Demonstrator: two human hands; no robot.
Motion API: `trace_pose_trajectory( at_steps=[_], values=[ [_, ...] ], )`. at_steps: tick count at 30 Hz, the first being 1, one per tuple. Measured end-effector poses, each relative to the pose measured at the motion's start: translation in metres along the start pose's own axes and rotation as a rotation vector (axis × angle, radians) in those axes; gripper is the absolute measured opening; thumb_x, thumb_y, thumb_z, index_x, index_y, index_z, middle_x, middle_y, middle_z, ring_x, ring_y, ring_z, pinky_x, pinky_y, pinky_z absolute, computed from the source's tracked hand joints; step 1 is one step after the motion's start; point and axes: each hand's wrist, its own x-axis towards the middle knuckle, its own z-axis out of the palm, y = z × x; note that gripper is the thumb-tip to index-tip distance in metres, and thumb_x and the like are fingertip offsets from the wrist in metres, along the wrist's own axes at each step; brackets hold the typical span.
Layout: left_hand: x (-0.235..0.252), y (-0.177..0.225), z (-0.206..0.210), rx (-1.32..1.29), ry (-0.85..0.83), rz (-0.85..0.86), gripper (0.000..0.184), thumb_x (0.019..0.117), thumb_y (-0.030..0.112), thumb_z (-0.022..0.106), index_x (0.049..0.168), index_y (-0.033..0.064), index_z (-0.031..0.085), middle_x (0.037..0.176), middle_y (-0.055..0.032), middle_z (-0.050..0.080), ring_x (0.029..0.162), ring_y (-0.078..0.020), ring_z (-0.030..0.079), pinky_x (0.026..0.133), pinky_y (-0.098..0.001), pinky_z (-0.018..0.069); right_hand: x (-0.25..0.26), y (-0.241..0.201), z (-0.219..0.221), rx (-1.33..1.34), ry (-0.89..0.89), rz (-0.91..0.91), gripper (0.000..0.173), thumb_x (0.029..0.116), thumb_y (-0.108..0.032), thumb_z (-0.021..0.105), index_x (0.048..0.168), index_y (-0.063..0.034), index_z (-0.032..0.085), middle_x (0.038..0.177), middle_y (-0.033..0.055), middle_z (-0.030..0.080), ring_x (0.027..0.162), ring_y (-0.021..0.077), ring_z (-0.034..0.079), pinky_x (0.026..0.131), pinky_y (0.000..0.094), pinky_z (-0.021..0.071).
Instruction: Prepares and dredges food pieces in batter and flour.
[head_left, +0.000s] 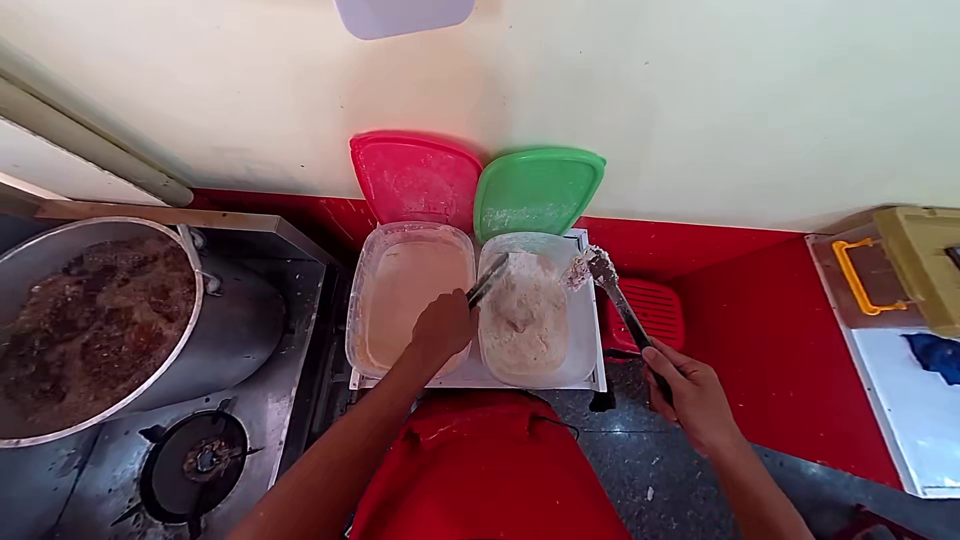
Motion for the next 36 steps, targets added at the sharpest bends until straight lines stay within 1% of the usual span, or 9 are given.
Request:
trace_pose_trajectory(
  at_steps=[5, 11, 15, 18, 21, 26, 29, 32, 36],
  values=[
    [-0.036, -0.038, -0.024, -0.266, 0.227, 0.039, 0.042, 0.1034, 0.049, 0.056, 0.111, 0.0083, 0.064, 0.078, -0.0101, 0.063, 0.071, -0.0276, 0.065, 0.065, -0.051, 0.0554, 0.007, -0.03, 0.013, -0.15, -0.077, -0.111, 0.043, 0.1046, -0.039, 0.055, 0.139, -0.0158, 0.066, 0.065, 0.0024, 0.056, 0.04, 0.0128, 0.039, 0.033, 0.0276, 0.0339],
    [-0.121, -0.152, 0.007, -0.597, 0.384, -0.025, 0.051, 0.1012, 0.055, 0.054, 0.118, 0.0085, 0.066, 0.088, -0.0082, 0.068, 0.08, -0.0216, 0.068, 0.077, -0.0455, 0.0583, 0.034, -0.122, 0.09, -0.306, -0.51, -0.339, 0.039, 0.1087, -0.026, 0.05, 0.138, -0.0014, 0.058, 0.075, 0.0002, 0.061, 0.048, 0.0096, 0.049, 0.041, 0.0284, 0.0438],
    [-0.168, -0.198, 0.048, -0.742, 0.427, -0.133, 0.055, 0.1004, 0.057, 0.054, 0.121, 0.007, 0.066, 0.092, -0.0116, 0.07, 0.084, -0.0253, 0.07, 0.08, -0.0497, 0.0586, 0.04, -0.193, 0.192, -0.348, -0.731, -0.415, 0.044, 0.109, -0.026, 0.051, 0.145, -0.0016, 0.054, 0.082, 0.0018, 0.063, 0.049, 0.0097, 0.048, 0.041, 0.0278, 0.0429],
    [-0.196, -0.22, 0.071, -0.828, 0.443, -0.219, 0.056, 0.1001, 0.057, 0.055, 0.124, 0.0062, 0.065, 0.094, -0.0145, 0.071, 0.087, -0.0286, 0.071, 0.082, -0.0528, 0.0579, 0.034, -0.233, 0.295, -0.404, -0.832, -0.498, 0.044, 0.107, -0.035, 0.052, 0.143, -0.0113, 0.061, 0.076, 0.0011, 0.062, 0.044, 0.0107, 0.045, 0.037, 0.028, 0.0405],
    [-0.218, -0.237, 0.088, -0.893, 0.47, -0.256, 0.056, 0.1, 0.056, 0.056, 0.123, 0.0047, 0.065, 0.093, -0.0158, 0.071, 0.086, -0.0298, 0.07, 0.081, -0.0534, 0.0576, 0.032, -0.255, 0.405, -0.462, -0.963, -0.524, 0.038, 0.1046, -0.042, 0.053, 0.127, -0.0156, 0.069, 0.068, 0.0007, 0.057, 0.042, 0.0118, 0.043, 0.036, 0.0284, 0.0393],
    [-0.244, -0.26, 0.102, -0.95, 0.488, -0.314, 0.059, 0.1002, 0.057, 0.055, 0.123, 0.004, 0.064, 0.094, -0.0166, 0.071, 0.088, -0.0311, 0.071, 0.082, -0.0543, 0.0575, 0.005, -0.256, 0.571, -0.693, -1.063, -0.597, 0.043, 0.1075, -0.041, 0.053, 0.14, -0.0154, 0.064, 0.07, 0.0074, 0.057, 0.047, 0.0151, 0.045, 0.045, 0.0329, 0.0432],
    [-0.251, -0.27, 0.101, -0.944, 0.496, -0.329, 0.06, 0.1004, 0.058, 0.054, 0.123, 0.0038, 0.064, 0.094, -0.0173, 0.071, 0.089, -0.0325, 0.071, 0.082, -0.0556, 0.0574, -0.007, -0.253, 0.651, -0.896, -1.059, -0.793, 0.04, 0.1072, -0.042, 0.053, 0.126, -0.0123, 0.072, 0.085, 0.0146, 0.067, 0.068, 0.0272, 0.062, 0.064, 0.0503, 0.0534],
    [-0.253, -0.278, 0.096, -0.944, 0.509, -0.317, 0.06, 0.1007, 0.058, 0.054, 0.125, 0.004, 0.064, 0.096, -0.0176, 0.072, 0.091, -0.0321, 0.071, 0.084, -0.0549, 0.0574, -0.008, -0.238, 0.713, -1.083, -1.005, -0.897, 0.038, 0.1057, -0.041, 0.054, 0.106, -0.0083, 0.073, 0.09, 0.017, 0.069, 0.087, 0.0347, 0.068, 0.077, 0.0605, 0.0536],
    [-0.246, -0.286, 0.087, -0.939, 0.499, -0.288, 0.06, 0.1009, 0.057, 0.054, 0.126, 0.0035, 0.063, 0.097, -0.0172, 0.071, 0.092, -0.0312, 0.071, 0.084, -0.0538, 0.0575, -0.023, -0.226, 0.741, -1.337, -0.9, -0.835, 0.045, 0.1043, -0.045, 0.054, 0.111, -0.0036, 0.07, 0.106, 0.0203, 0.071, 0.102, 0.038, 0.07, 0.085, 0.0618, 0.0547]
  ],
)
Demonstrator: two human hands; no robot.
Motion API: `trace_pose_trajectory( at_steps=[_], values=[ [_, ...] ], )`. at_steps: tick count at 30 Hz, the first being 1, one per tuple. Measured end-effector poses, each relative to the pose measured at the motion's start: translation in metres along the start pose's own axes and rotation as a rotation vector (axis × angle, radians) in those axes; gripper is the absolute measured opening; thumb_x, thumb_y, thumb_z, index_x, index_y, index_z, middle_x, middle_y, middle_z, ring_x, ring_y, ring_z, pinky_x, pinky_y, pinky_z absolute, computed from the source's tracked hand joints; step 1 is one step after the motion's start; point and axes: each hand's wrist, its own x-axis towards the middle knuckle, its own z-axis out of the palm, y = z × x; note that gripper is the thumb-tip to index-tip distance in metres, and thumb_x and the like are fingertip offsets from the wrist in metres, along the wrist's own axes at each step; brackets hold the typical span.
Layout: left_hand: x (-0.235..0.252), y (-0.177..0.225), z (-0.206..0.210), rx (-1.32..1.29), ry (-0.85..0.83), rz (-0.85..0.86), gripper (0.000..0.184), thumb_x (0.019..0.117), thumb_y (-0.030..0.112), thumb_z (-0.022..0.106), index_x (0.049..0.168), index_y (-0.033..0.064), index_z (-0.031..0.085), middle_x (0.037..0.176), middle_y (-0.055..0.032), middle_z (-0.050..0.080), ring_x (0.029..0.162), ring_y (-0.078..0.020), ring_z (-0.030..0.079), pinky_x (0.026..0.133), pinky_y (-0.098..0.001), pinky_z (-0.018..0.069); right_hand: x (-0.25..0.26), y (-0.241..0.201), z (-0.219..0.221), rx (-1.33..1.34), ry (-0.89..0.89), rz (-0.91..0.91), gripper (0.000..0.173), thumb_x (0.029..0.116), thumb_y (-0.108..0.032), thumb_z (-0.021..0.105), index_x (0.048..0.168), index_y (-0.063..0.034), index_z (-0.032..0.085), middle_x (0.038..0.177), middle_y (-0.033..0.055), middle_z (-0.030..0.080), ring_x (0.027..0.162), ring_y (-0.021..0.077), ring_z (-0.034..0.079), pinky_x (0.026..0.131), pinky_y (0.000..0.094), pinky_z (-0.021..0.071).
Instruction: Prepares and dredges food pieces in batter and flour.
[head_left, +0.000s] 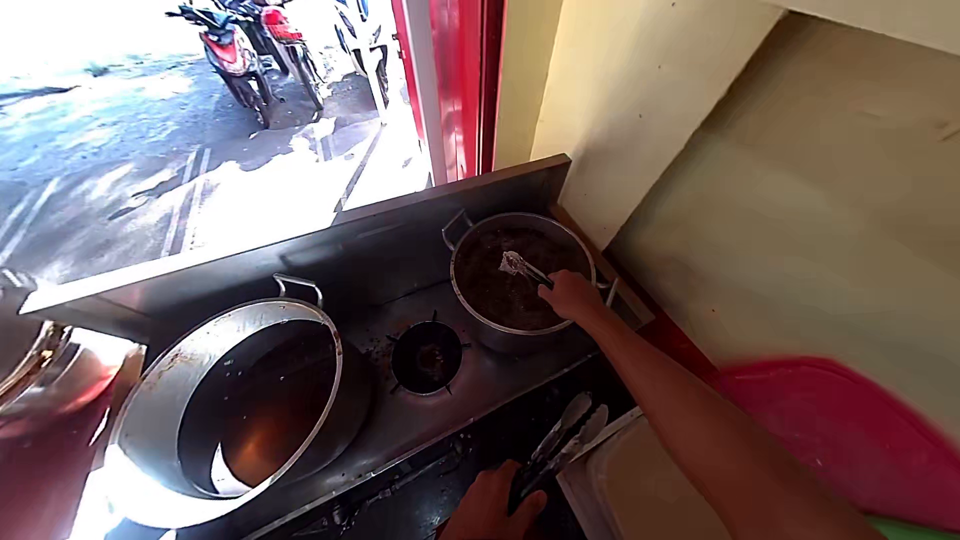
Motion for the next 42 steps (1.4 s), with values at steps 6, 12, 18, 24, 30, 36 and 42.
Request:
trace_pose_trajectory(
  at_steps=[6, 12, 18, 24, 30, 36, 42],
  values=[
    [0.02, 0.015, -0.004, 0.082, -0.062, 0.026, 0.06, 0.0991, 0.06, 0.055, 0.125, 0.0073, 0.064, 0.093, -0.0116, 0.071, 0.086, -0.0255, 0.071, 0.08, -0.0495, 0.0586, -0.036, 0.047, -0.007, 0.661, 0.019, 0.086, 0.049, 0.106, -0.05, 0.051, 0.124, -0.0086, 0.069, 0.082, 0.0107, 0.062, 0.057, 0.0205, 0.054, 0.052, 0.0392, 0.0481],
    [0.052, 0.056, 0.02, 0.267, -0.151, 0.133, 0.059, 0.0987, 0.061, 0.054, 0.124, 0.0088, 0.066, 0.085, -0.0072, 0.07, 0.077, -0.0217, 0.069, 0.074, -0.0469, 0.059, -0.244, 0.185, -0.001, 1.143, 0.282, 0.035, 0.047, 0.1093, -0.053, 0.038, 0.121, -0.0151, 0.064, 0.081, 0.0045, 0.062, 0.046, 0.0111, 0.047, 0.041, 0.025, 0.0437],
    [0.096, 0.133, 0.071, 0.583, -0.328, 0.016, 0.072, 0.0959, 0.063, 0.057, 0.132, 0.0008, 0.058, 0.107, -0.0197, 0.069, 0.1, -0.0361, 0.069, 0.089, -0.0572, 0.0554, -0.499, 0.291, 0.116, 0.786, 0.587, 0.57, 0.058, 0.1094, -0.045, 0.035, 0.154, -0.0092, 0.042, 0.099, 0.0067, 0.072, 0.058, 0.0163, 0.065, 0.052, 0.0377, 0.0593],
    [0.16, 0.179, 0.163, 0.815, -0.406, -0.081, 0.076, 0.0925, 0.06, 0.065, 0.128, -0.0063, 0.057, 0.121, -0.0252, 0.064, 0.114, -0.0383, 0.065, 0.097, -0.0575, 0.052, -0.604, 0.289, 0.296, 0.5, 0.182, 1.022, 0.062, 0.1046, -0.041, 0.052, 0.151, -0.0003, 0.046, 0.129, 0.0321, 0.061, 0.114, 0.0485, 0.064, 0.094, 0.0648, 0.0522],
    [0.216, 0.175, 0.239, 0.815, -0.375, -0.026, 0.064, 0.0953, 0.054, 0.064, 0.115, -0.0065, 0.063, 0.115, -0.026, 0.065, 0.109, -0.0385, 0.066, 0.092, -0.0583, 0.0534, -0.605, 0.31, 0.295, 0.581, 0.315, 0.959, 0.062, 0.1021, -0.046, 0.056, 0.147, -0.0035, 0.051, 0.11, 0.026, 0.067, 0.099, 0.0425, 0.068, 0.086, 0.0608, 0.0545],
    [0.209, 0.163, 0.269, 0.551, -0.442, -0.083, 0.043, 0.1067, 0.041, 0.047, 0.103, 0.0, 0.06, 0.077, -0.0118, 0.058, 0.059, -0.0205, 0.056, 0.058, -0.0385, 0.0502, -0.62, 0.321, 0.304, 0.617, 0.257, 0.929, 0.064, 0.1019, -0.049, 0.056, 0.148, -0.0052, 0.052, 0.114, 0.0254, 0.068, 0.102, 0.0415, 0.068, 0.089, 0.0598, 0.0539],
    [0.163, 0.155, 0.194, 0.501, -0.375, 0.023, 0.05, 0.1066, 0.049, 0.05, 0.115, 0.0009, 0.064, 0.087, -0.015, 0.062, 0.065, -0.0244, 0.059, 0.063, -0.0433, 0.053, -0.631, 0.33, 0.305, 0.685, 0.249, 0.915, 0.067, 0.1014, -0.05, 0.056, 0.15, -0.0047, 0.05, 0.115, 0.0264, 0.067, 0.105, 0.0425, 0.066, 0.092, 0.0617, 0.052]
  ],
)
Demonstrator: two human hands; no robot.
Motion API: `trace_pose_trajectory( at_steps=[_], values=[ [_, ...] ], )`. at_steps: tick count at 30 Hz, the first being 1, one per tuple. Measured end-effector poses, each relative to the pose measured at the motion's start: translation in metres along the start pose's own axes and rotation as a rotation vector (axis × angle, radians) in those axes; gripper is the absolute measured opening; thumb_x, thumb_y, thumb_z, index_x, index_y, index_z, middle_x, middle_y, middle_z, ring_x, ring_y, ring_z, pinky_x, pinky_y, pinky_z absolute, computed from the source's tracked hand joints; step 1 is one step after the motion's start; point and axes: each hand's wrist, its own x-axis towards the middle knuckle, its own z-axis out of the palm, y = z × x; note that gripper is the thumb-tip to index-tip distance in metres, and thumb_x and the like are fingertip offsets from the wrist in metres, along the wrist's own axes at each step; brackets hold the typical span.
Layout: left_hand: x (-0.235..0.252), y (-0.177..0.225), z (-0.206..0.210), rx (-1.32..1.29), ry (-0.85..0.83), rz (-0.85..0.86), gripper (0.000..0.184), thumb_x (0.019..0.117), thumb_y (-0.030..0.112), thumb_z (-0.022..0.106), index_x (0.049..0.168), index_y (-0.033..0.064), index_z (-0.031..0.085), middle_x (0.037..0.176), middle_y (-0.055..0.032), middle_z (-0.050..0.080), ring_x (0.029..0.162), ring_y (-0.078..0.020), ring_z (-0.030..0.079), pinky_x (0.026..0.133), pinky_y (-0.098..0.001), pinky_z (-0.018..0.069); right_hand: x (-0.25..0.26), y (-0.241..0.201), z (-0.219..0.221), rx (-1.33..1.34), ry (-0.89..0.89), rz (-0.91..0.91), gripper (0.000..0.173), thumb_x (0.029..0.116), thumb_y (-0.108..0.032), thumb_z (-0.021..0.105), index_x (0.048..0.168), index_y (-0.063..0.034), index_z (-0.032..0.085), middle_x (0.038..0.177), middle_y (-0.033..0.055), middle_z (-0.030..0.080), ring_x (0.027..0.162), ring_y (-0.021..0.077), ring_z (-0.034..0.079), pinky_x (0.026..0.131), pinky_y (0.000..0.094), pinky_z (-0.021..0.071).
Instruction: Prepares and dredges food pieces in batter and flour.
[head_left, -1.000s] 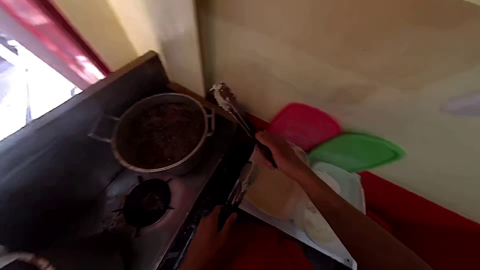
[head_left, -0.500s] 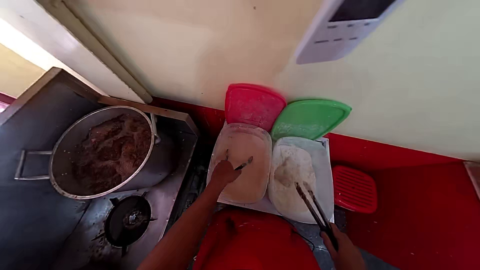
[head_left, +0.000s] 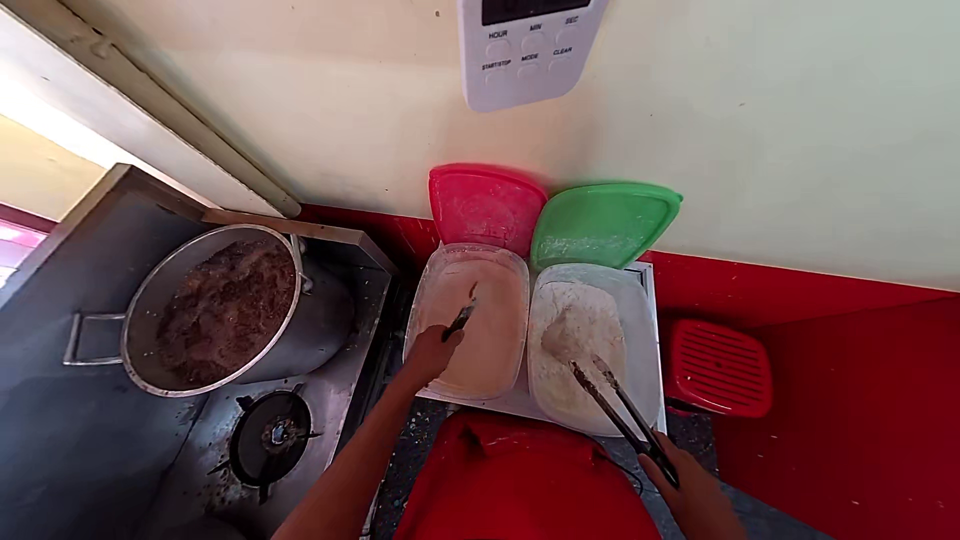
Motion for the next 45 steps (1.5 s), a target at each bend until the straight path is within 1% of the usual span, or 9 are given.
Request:
trace_pose_trajectory(
  at_steps=[5, 15, 21, 25, 28, 33, 36, 39, 45],
  values=[
    [-0.02, -0.006, -0.028, 0.454, 0.01, -0.182, 0.057, 0.102, 0.049, 0.057, 0.109, -0.0062, 0.064, 0.107, -0.026, 0.067, 0.105, -0.0404, 0.067, 0.09, -0.0601, 0.0526, 0.01, 0.008, -0.003, -0.015, -0.021, 0.001, 0.065, 0.0995, -0.056, 0.055, 0.144, -0.0088, 0.055, 0.109, 0.0224, 0.068, 0.097, 0.0394, 0.067, 0.085, 0.061, 0.0536],
    [-0.015, 0.032, 0.035, 0.469, -0.381, -0.065, 0.044, 0.1022, 0.042, 0.053, 0.096, -0.0009, 0.062, 0.082, -0.0153, 0.061, 0.071, -0.0275, 0.061, 0.068, -0.0495, 0.0511, 0.017, -0.011, -0.008, -0.042, -0.051, -0.009, 0.06, 0.0983, -0.059, 0.055, 0.138, -0.0145, 0.06, 0.102, 0.0163, 0.068, 0.094, 0.0346, 0.068, 0.082, 0.059, 0.0543],
    [0.016, 0.047, 0.033, 0.447, -0.127, -0.048, 0.044, 0.1073, 0.035, 0.045, 0.111, -0.003, 0.066, 0.108, -0.0246, 0.068, 0.104, -0.0394, 0.068, 0.089, -0.0602, 0.0539, 0.018, -0.033, -0.009, -0.143, -0.141, -0.049, 0.051, 0.1008, -0.06, 0.047, 0.13, -0.0218, 0.065, 0.098, 0.013, 0.07, 0.093, 0.0325, 0.069, 0.079, 0.0585, 0.0544],
    [0.031, 0.036, -0.011, 0.628, -0.002, -0.152, 0.029, 0.0987, 0.028, 0.058, 0.108, 0.0021, 0.068, 0.109, -0.0222, 0.069, 0.103, -0.0401, 0.068, 0.081, -0.0628, 0.0549, 0.024, -0.049, -0.014, -0.189, -0.161, -0.047, 0.053, 0.0987, -0.063, 0.046, 0.133, -0.0273, 0.064, 0.102, 0.01, 0.07, 0.095, 0.0301, 0.069, 0.078, 0.0571, 0.0551],
    [0.023, 0.034, -0.025, 0.841, -0.136, -0.109, 0.026, 0.09, 0.022, 0.068, 0.106, 0.0017, 0.069, 0.11, -0.0206, 0.069, 0.104, -0.0386, 0.068, 0.081, -0.0615, 0.0561, 0.023, -0.058, -0.02, -0.29, -0.203, -0.017, 0.049, 0.1002, -0.06, 0.047, 0.134, -0.0284, 0.063, 0.109, 0.0112, 0.07, 0.102, 0.0317, 0.069, 0.081, 0.0578, 0.0553],
    [0.001, 0.04, -0.007, 0.927, -0.433, 0.06, 0.038, 0.0985, 0.035, 0.062, 0.098, -0.0032, 0.067, 0.096, -0.0214, 0.067, 0.093, -0.0378, 0.067, 0.079, -0.0598, 0.0539, 0.043, -0.086, -0.013, -0.393, -0.297, -0.03, 0.041, 0.1026, -0.05, 0.046, 0.119, -0.0201, 0.068, 0.11, 0.0125, 0.072, 0.106, 0.0339, 0.069, 0.082, 0.0605, 0.0547],
    [0.015, 0.038, 0.012, 0.845, -0.284, 0.088, 0.04, 0.1034, 0.039, 0.053, 0.109, 0.0016, 0.067, 0.104, -0.0199, 0.069, 0.101, -0.0379, 0.069, 0.083, -0.0604, 0.0552, 0.075, -0.106, -0.001, -0.356, -0.276, -0.013, 0.039, 0.1014, -0.044, 0.048, 0.107, -0.012, 0.07, 0.108, 0.0149, 0.072, 0.105, 0.0356, 0.069, 0.082, 0.0618, 0.0544],
    [0.027, 0.04, 0.015, 0.857, -0.133, 0.079, 0.04, 0.1045, 0.039, 0.051, 0.117, 0.0035, 0.066, 0.113, -0.0192, 0.069, 0.106, -0.0384, 0.068, 0.085, -0.0602, 0.055, 0.106, -0.118, 0.003, -0.271, -0.202, 0.01, 0.04, 0.105, -0.043, 0.045, 0.113, -0.0106, 0.069, 0.112, 0.0161, 0.071, 0.108, 0.0354, 0.068, 0.086, 0.0602, 0.0538],
    [0.042, 0.031, -0.025, 1.091, 0.105, 0.276, 0.069, 0.0942, 0.031, 0.072, 0.148, -0.0001, 0.044, 0.124, -0.0239, 0.065, 0.118, -0.0409, 0.062, 0.104, -0.0587, 0.0447, 0.11, -0.125, -0.029, -0.1, -0.033, 0.22, 0.051, 0.1037, -0.055, 0.047, 0.113, -0.0098, 0.068, 0.105, 0.016, 0.071, 0.104, 0.0355, 0.069, 0.086, 0.06, 0.0536]
  ],
)
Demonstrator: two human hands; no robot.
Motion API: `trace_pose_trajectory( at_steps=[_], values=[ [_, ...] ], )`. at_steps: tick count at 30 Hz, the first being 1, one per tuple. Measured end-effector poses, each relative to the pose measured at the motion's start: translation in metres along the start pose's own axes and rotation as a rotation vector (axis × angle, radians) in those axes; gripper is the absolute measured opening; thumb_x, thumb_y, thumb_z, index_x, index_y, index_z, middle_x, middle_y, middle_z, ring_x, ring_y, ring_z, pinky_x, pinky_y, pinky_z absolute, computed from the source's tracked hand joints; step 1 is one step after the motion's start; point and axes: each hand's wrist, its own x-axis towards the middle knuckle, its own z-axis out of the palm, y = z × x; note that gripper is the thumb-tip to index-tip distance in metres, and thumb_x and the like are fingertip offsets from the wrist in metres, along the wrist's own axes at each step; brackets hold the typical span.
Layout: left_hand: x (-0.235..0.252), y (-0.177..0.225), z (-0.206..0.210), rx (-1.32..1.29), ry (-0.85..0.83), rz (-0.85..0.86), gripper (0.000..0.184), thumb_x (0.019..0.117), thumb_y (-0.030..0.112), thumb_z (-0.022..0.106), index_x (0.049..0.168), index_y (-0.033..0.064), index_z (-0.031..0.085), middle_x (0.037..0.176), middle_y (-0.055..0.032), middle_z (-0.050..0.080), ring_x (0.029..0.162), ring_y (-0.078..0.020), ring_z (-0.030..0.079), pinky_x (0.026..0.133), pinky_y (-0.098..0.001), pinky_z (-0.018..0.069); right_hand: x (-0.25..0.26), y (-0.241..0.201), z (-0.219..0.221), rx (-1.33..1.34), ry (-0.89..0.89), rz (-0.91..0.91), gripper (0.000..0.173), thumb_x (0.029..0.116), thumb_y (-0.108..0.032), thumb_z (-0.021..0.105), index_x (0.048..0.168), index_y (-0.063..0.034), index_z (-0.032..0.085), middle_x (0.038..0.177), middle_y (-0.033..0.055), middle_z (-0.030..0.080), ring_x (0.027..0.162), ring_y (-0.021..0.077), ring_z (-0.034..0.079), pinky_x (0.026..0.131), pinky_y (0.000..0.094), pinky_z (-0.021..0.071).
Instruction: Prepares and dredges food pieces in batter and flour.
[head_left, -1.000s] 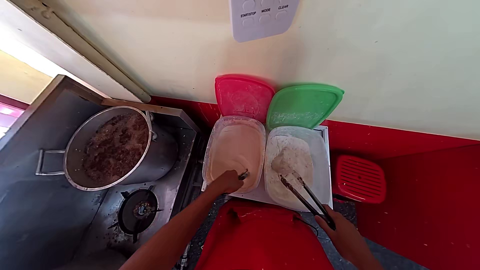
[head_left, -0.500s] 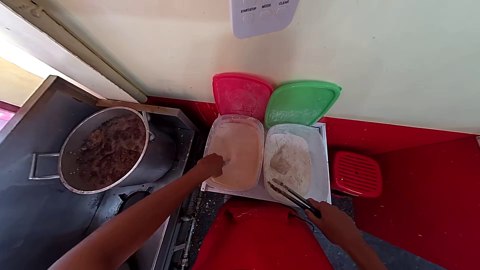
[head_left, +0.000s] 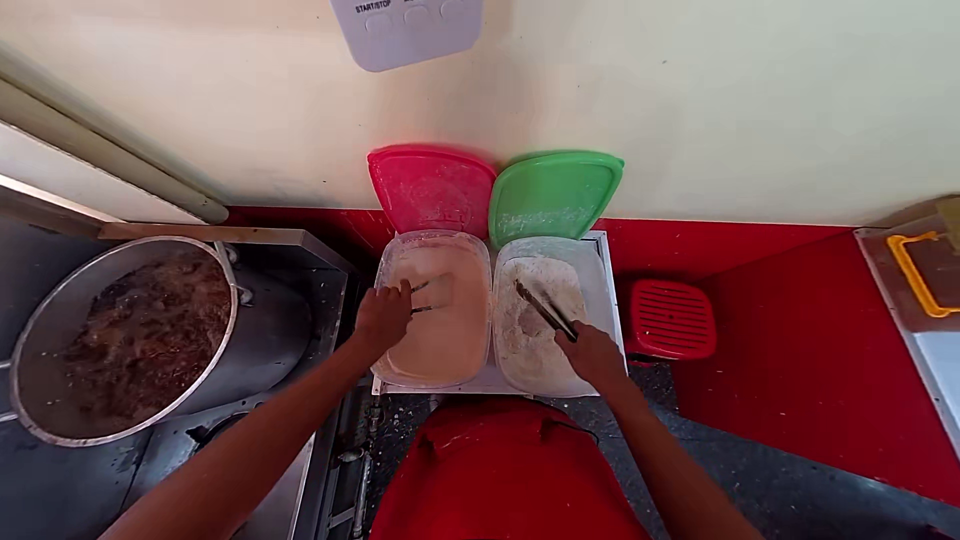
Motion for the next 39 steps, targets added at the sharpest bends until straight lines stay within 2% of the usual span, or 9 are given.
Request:
trace_pose_trajectory(
  at_steps=[5, 11, 14, 16, 19, 26, 29, 33, 39],
  values=[
    [0.037, -0.032, 0.013, 0.119, 0.133, 0.058, 0.07, 0.0923, 0.031, 0.076, 0.148, 0.0026, 0.045, 0.139, -0.023, 0.056, 0.13, -0.0392, 0.054, 0.109, -0.0535, 0.0407, 0.033, 0.022, 0.001, 0.093, -0.025, -0.047, 0.053, 0.1047, -0.053, 0.049, 0.095, -0.0047, 0.069, 0.09, 0.0187, 0.068, 0.091, 0.0366, 0.067, 0.079, 0.0609, 0.0522],
    [0.052, -0.042, 0.033, 0.17, 0.19, 0.096, 0.083, 0.0972, 0.031, 0.071, 0.163, 0.007, 0.026, 0.167, -0.0176, 0.028, 0.153, -0.0366, 0.029, 0.12, -0.0581, 0.025, 0.023, 0.024, -0.004, 0.058, -0.076, -0.005, 0.054, 0.1017, -0.053, 0.054, 0.102, -0.0015, 0.07, 0.101, 0.0213, 0.069, 0.102, 0.038, 0.067, 0.088, 0.0617, 0.0513],
    [0.055, -0.043, 0.039, 0.131, 0.269, 0.118, 0.079, 0.0973, 0.021, 0.07, 0.163, 0.0101, 0.028, 0.169, -0.0134, 0.026, 0.156, -0.0343, 0.023, 0.122, -0.0597, 0.021, 0.038, 0.016, 0.01, 0.222, -0.131, -0.051, 0.045, 0.1056, -0.044, 0.053, 0.097, -0.0042, 0.071, 0.082, 0.0149, 0.065, 0.073, 0.0275, 0.063, 0.068, 0.0494, 0.0522],
    [0.057, -0.044, 0.041, 0.116, 0.299, 0.113, 0.079, 0.0947, 0.016, 0.071, 0.162, 0.0115, 0.031, 0.169, -0.012, 0.026, 0.156, -0.0345, 0.023, 0.121, -0.0606, 0.0214, 0.041, 0.023, 0.012, 0.446, -0.226, -0.005, 0.04, 0.1077, -0.043, 0.05, 0.111, -0.0094, 0.071, 0.072, 0.0043, 0.056, 0.051, 0.0123, 0.046, 0.048, 0.0297, 0.0416],
    [0.058, -0.044, 0.042, 0.092, 0.256, 0.109, 0.084, 0.0923, 0.02, 0.073, 0.163, 0.0134, 0.028, 0.17, -0.0116, 0.022, 0.156, -0.0358, 0.02, 0.121, -0.0608, 0.0212, 0.021, 0.04, -0.001, 0.691, -0.243, 0.016, 0.035, 0.1088, -0.039, 0.05, 0.124, -0.0134, 0.069, 0.073, 0.0007, 0.054, 0.043, 0.006, 0.037, 0.04, 0.0217, 0.0332],
    [0.052, -0.043, 0.042, 0.009, 0.186, 0.129, 0.081, 0.0964, 0.031, 0.07, 0.163, 0.0104, 0.028, 0.171, -0.0161, 0.016, 0.157, -0.0358, 0.015, 0.125, -0.0591, 0.0136, -0.058, 0.062, -0.014, 0.053, 0.293, -0.217, 0.047, 0.103, -0.049, 0.051, 0.144, -0.0284, 0.061, 0.103, 0.008, 0.071, 0.09, 0.0265, 0.07, 0.078, 0.0532, 0.0585],
    [0.052, -0.047, 0.043, 0.009, 0.212, 0.144, 0.085, 0.0937, 0.027, 0.074, 0.163, 0.009, 0.028, 0.17, -0.017, 0.018, 0.157, -0.035, 0.018, 0.126, -0.0577, 0.0136, -0.082, 0.053, 0.006, -0.158, 0.096, -0.137, 0.058, 0.101, -0.054, 0.047, 0.151, -0.025, 0.052, 0.124, 0.0157, 0.067, 0.102, 0.0349, 0.069, 0.083, 0.0577, 0.057],
    [0.055, -0.053, 0.04, -0.005, 0.236, 0.165, 0.079, 0.0927, 0.017, 0.074, 0.161, 0.0093, 0.034, 0.168, -0.0173, 0.026, 0.157, -0.0338, 0.021, 0.126, -0.0585, 0.0137, -0.055, 0.033, 0.038, -0.253, -0.184, -0.229, 0.042, 0.1031, -0.044, 0.047, 0.126, -0.0142, 0.065, 0.118, 0.019, 0.069, 0.111, 0.0404, 0.067, 0.085, 0.0645, 0.053],
    [0.053, -0.055, 0.034, -0.043, 0.238, 0.174, 0.086, 0.0882, 0.015, 0.079, 0.161, 0.0107, 0.033, 0.168, -0.0191, 0.024, 0.158, -0.0329, 0.017, 0.127, -0.0578, 0.0096, -0.012, -0.008, 0.041, -0.073, -0.024, -0.135, 0.042, 0.1071, -0.038, 0.044, 0.131, -0.0098, 0.063, 0.117, 0.0197, 0.068, 0.111, 0.0382, 0.067, 0.09, 0.0582, 0.0547]
  ],
)
